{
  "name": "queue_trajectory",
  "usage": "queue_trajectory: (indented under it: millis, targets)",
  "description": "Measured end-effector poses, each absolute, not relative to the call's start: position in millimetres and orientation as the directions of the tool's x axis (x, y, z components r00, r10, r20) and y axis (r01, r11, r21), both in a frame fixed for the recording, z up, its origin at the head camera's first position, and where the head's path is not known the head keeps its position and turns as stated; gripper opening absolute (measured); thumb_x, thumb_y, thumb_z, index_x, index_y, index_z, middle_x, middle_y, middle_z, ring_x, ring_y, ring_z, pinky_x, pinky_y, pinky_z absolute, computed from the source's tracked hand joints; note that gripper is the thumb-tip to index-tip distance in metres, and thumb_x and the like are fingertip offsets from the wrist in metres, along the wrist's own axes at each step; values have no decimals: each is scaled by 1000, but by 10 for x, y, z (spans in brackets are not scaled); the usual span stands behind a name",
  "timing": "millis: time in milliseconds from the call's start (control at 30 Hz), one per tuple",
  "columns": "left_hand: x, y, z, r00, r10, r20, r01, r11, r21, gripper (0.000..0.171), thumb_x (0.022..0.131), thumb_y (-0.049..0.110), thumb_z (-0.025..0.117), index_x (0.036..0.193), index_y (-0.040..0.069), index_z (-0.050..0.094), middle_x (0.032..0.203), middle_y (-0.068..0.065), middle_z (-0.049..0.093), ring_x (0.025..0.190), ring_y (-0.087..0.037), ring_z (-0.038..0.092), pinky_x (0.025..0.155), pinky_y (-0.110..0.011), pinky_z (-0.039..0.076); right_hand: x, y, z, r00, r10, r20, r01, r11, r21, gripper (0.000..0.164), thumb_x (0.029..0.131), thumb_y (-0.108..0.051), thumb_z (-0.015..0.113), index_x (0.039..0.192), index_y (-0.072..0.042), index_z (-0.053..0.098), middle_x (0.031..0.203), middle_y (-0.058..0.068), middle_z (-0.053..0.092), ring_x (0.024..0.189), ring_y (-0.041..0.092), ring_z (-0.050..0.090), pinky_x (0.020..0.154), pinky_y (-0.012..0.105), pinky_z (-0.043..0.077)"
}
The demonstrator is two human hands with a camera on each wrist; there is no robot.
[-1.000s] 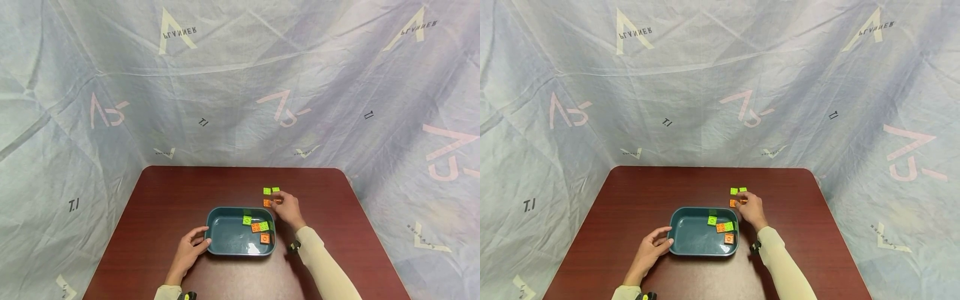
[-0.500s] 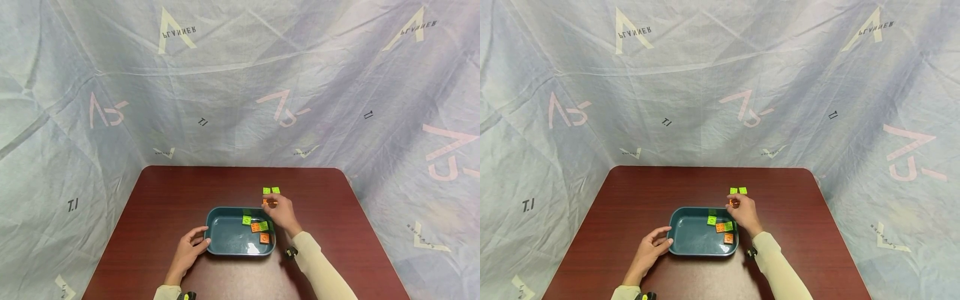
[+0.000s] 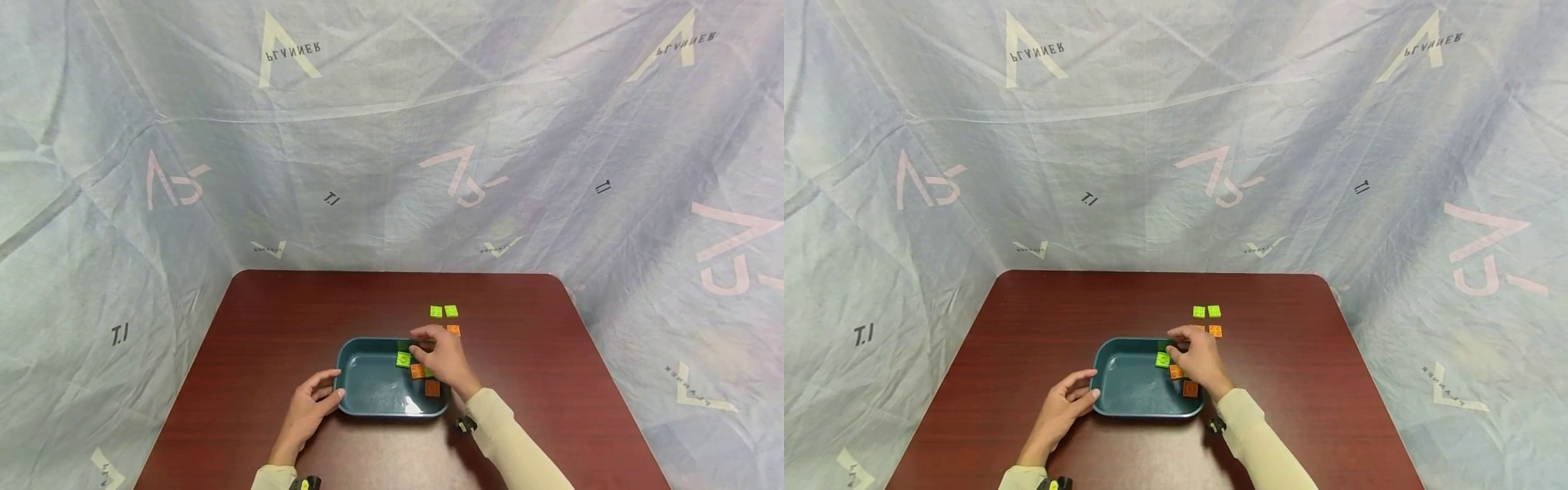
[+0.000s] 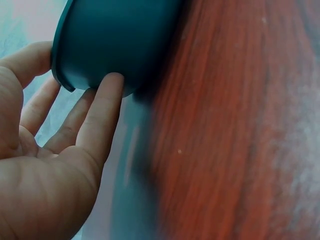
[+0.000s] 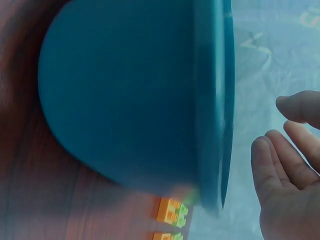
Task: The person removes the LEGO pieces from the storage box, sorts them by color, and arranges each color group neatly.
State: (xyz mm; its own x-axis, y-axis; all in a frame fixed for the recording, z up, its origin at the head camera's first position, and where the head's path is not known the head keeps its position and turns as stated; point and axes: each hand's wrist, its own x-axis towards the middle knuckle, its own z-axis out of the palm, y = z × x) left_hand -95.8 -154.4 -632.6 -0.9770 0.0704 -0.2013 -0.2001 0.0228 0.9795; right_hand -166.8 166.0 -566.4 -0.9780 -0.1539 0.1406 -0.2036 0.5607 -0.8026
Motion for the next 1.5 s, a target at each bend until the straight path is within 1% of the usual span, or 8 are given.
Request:
queue_trajectory:
  millis: [100, 133, 267, 433, 667, 900, 1167, 1500]
  targets:
    - [-960, -1544, -6325, -977, 73, -198, -197, 21, 980, 50, 92, 23, 85, 139, 19, 69, 137, -15, 67, 119, -29, 69, 84, -30, 62, -1629, 1615, -5654, -973, -173, 153, -224, 552, -803, 30, 92, -9, 83, 121, -12, 77, 116, 17, 75, 103, 32, 76, 90, 49, 63]
    - [-960, -1544, -6327, -978, 73, -197, -196, 21, 980, 50, 92, 22, 85, 139, 19, 69, 137, -15, 67, 118, -29, 69, 84, -30, 62, -1620, 1602, -5655, -973, -173, 153, -225, 553, -802, 29, 92, -9, 83, 120, -14, 77, 115, 17, 75, 103, 33, 76, 89, 49, 63]
    - [-962, -1544, -6333, -979, 72, -192, -190, 26, 981, 49, 92, 22, 85, 138, 19, 69, 137, -15, 67, 119, -29, 69, 83, -30, 62, -1612, 1570, -5684, -973, -173, 154, -226, 561, -797, 29, 91, -7, 84, 118, -12, 77, 114, 17, 76, 102, 32, 76, 89, 49, 63]
    - [-961, -1540, -6333, -980, 73, -184, -183, 19, 983, 48, 93, 20, 84, 138, 19, 69, 136, -16, 67, 118, -29, 69, 83, -29, 62, -1613, 1561, -5739, -967, -197, 163, -247, 556, -794, 30, 90, -6, 84, 119, -5, 77, 115, 18, 76, 102, 33, 76, 89, 50, 63]
    - [-962, -1549, -6326, -980, 72, -183, -181, 30, 983, 47, 93, 20, 84, 138, 19, 69, 135, -15, 67, 118, -29, 69, 83, -29, 61, -1620, 1519, -5805, -959, -239, 150, -259, 534, -805, 30, 90, -6, 84, 119, -4, 76, 113, 16, 77, 103, 34, 77, 87, 49, 63]
    - [-964, -1558, -6319, -978, 85, -190, -188, 31, 982, 49, 93, 23, 85, 139, 21, 69, 136, -14, 67, 120, -30, 69, 84, -30, 62, -1636, 1456, -5912, -955, -257, 151, -279, 588, -760, 30, 89, -9, 85, 117, -4, 78, 111, 13, 79, 99, 31, 76, 86, 49, 63]
    - [-961, -1555, -6306, -980, 84, -178, -175, 36, 984, 50, 93, 23, 85, 140, 19, 68, 136, -15, 67, 119, -29, 69, 83, -30, 62, -1643, 1410, -5986, -954, -273, 125, -277, 645, -712, 31, 92, -13, 83, 121, -7, 78, 114, 8, 78, 96, 26, 74, 80, 39, 60]
    - [-946, -1551, -6300, -979, 90, -181, -178, 36, 983, 52, 93, 23, 84, 142, 17, 67, 138, -16, 66, 120, -29, 68, 84, -30, 62, -1643, 1385, -6043, -956, -283, 74, -254, 677, -691, 31, 93, -16, 82, 123, -10, 77, 117, 7, 76, 93, 20, 71, 75, 33, 59]
